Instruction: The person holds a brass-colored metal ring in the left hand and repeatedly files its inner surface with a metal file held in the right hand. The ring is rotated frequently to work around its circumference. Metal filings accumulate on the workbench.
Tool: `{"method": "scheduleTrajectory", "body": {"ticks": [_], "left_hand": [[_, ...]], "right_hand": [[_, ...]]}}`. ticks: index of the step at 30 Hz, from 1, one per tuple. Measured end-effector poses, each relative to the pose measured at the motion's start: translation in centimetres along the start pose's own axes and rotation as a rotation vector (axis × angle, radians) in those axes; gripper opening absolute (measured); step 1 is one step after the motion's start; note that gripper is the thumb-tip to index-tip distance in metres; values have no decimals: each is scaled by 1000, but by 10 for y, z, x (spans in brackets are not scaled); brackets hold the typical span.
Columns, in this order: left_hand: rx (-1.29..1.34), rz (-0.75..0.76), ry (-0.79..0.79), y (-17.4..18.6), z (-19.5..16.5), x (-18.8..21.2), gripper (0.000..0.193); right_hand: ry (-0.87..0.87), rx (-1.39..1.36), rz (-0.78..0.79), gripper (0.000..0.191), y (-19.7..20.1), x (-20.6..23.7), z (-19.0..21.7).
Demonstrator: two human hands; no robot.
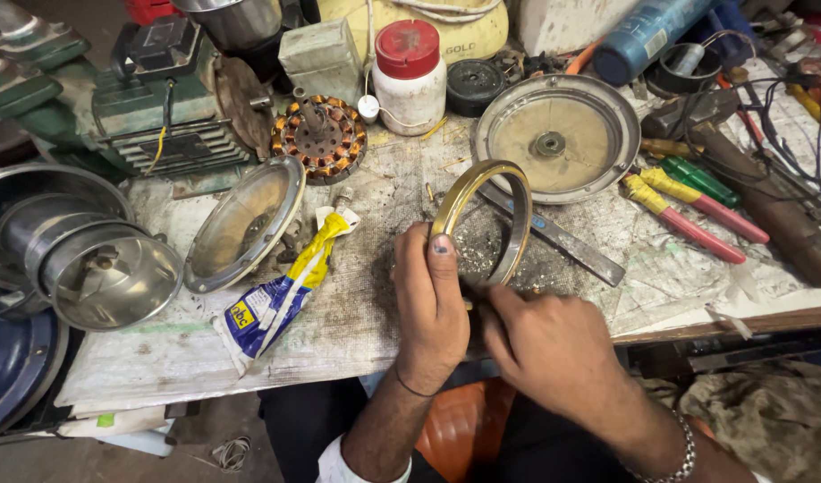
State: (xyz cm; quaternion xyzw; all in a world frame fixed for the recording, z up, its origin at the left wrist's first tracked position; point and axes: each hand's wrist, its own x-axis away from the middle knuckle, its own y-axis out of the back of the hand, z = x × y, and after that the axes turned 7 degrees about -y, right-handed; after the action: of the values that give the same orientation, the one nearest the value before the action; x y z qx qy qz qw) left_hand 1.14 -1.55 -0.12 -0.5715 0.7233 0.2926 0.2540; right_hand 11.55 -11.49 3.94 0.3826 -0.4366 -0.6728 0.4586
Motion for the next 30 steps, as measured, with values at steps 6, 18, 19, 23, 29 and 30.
{"method": "scheduleTrajectory", "body": {"ticks": [6,18,19,23,29,30], "left_hand": [[17,12,145,0,-1,0,27],[-49,0,19,-1,-4,0,29],[-35,1,42,-1,-3,0,28],[-18,1,65,0,-2,-1,27],[71,1,190,-1,-2,-1,28],[106,6,245,0,-2,-2,28]], "right_hand": [[10,-32,6,29,-10,0,-6],[191,-314,-111,19,-5,3,-8],[145,-218,-79,21,-4,2,-7],[30,54,30,31,-1,1,-2],[45,14,-47,30,-1,3,2],[-17,101,-15,33,-2,3,2]]}}
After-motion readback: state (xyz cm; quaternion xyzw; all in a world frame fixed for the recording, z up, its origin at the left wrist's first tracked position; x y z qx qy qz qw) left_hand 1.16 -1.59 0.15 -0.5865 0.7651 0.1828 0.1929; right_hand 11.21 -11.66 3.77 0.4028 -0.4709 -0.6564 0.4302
